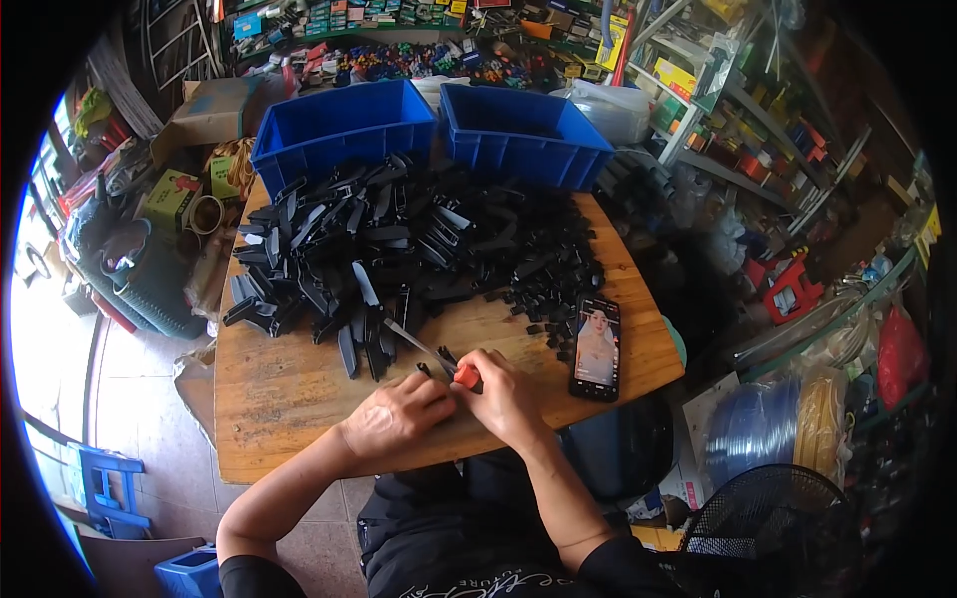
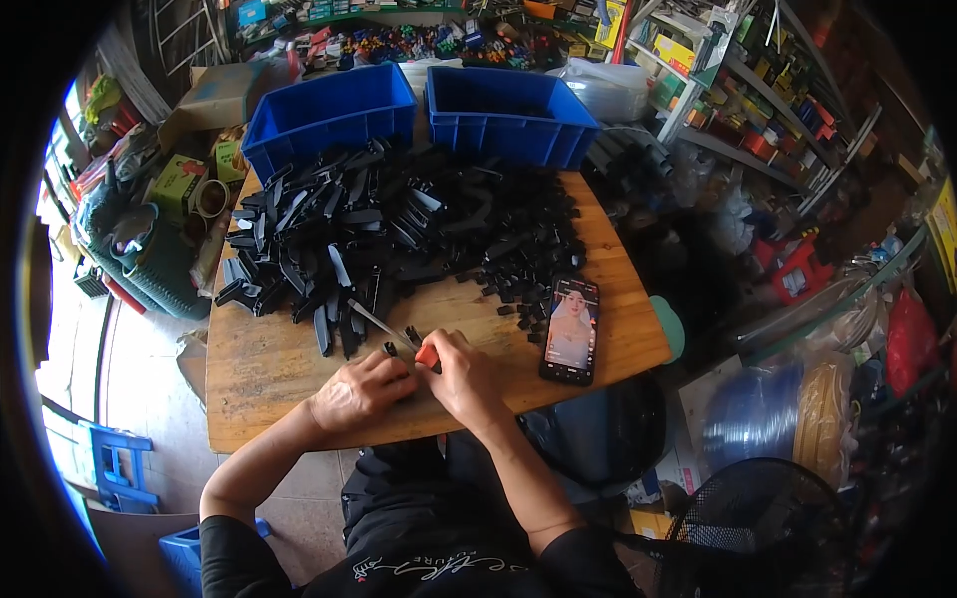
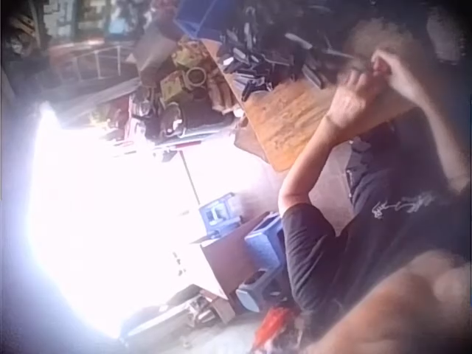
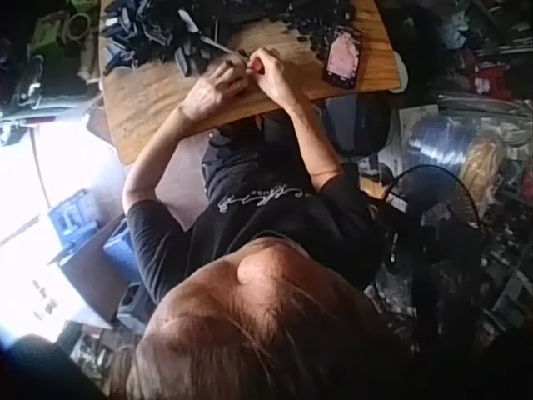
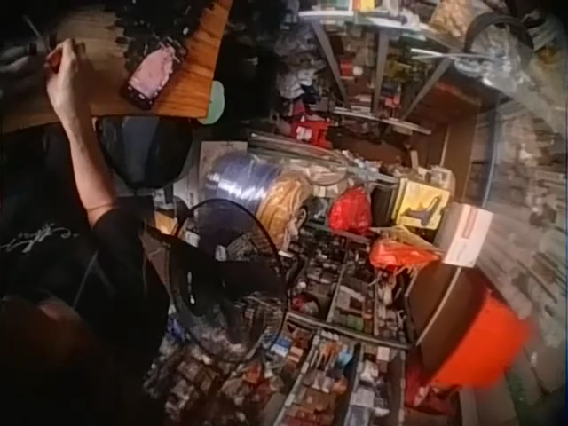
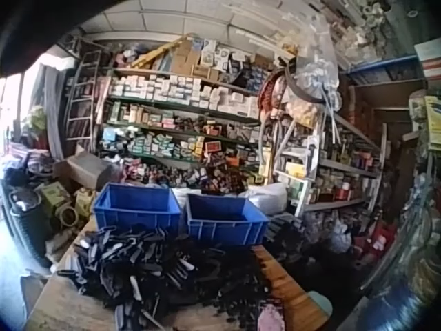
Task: Cleaning or deburring small black plastic components using a screwdriver as a scraping tool.
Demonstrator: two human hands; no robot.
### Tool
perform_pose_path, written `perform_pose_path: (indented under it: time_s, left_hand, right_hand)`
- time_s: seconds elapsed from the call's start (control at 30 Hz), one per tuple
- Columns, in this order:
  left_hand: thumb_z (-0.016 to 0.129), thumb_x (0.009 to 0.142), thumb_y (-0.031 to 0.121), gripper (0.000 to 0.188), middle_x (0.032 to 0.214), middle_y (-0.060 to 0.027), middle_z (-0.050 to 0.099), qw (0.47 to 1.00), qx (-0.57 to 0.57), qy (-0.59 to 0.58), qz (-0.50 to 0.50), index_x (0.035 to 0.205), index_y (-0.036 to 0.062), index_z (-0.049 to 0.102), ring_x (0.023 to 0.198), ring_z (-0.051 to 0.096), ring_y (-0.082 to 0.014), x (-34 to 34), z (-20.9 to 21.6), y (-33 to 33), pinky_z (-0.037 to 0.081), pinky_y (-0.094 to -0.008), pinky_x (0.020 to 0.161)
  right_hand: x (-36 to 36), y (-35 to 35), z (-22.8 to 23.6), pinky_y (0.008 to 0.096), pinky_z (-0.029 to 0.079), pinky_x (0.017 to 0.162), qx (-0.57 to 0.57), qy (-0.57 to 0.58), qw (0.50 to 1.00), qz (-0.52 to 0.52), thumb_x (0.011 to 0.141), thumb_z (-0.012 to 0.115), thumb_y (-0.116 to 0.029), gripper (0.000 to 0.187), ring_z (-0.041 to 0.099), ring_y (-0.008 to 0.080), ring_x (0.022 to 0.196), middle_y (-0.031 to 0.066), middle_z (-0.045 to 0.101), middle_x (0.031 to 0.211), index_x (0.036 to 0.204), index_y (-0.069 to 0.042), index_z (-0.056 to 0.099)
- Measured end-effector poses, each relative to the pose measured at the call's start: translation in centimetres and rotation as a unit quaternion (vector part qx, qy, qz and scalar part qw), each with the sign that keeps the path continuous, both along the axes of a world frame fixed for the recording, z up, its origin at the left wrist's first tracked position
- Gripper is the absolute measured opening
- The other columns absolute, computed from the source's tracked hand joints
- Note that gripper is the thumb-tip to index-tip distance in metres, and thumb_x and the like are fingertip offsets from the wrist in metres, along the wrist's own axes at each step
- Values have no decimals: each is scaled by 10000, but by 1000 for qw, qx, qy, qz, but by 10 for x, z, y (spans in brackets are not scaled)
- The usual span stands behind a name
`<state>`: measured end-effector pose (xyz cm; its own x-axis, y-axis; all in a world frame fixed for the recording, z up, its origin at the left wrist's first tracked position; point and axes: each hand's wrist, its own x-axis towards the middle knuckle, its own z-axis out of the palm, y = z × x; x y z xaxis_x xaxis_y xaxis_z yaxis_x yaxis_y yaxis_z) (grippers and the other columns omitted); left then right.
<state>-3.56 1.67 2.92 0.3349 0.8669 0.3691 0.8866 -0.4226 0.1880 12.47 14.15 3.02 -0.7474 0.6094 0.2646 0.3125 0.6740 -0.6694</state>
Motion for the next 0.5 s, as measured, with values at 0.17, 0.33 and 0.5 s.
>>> perform_pose_path:
  time_s: [0.17, 0.33, 0.5]
  left_hand:
    - [618, 708, 83, 331, 1026, -63, 566, 999, 18, -26, -6, 1039, 78, 621, 914, 569, -241, -5, -4, -1, 536, -329, 719]
    - [614, 752, 114, 301, 1031, -81, 553, 999, 10, -36, -4, 1048, 63, 592, 958, 559, -249, -2, 4, -10, 527, -335, 752]
    - [637, 738, 118, 329, 1042, -100, 556, 999, 3, -37, -19, 1058, 57, 594, 965, 564, -256, -2, 3, -7, 522, -341, 771]
  right_hand:
    - [7, 13, 12, 331, 508, 667, -17, 34, 999, -10, 773, 739, -134, 238, 666, 257, 757, 109, 651, 848, 960, -29, 636]
    - [14, 62, 22, 406, 493, 652, 132, -16, 984, -121, 767, 659, -68, 65, 628, 327, 763, 101, 621, 793, 818, -57, 620]
    - [-6, 97, 7, 417, 514, 701, 154, -83, 971, -162, 784, 675, -134, 56, 645, 323, 802, 102, 659, 821, 815, -87, 666]
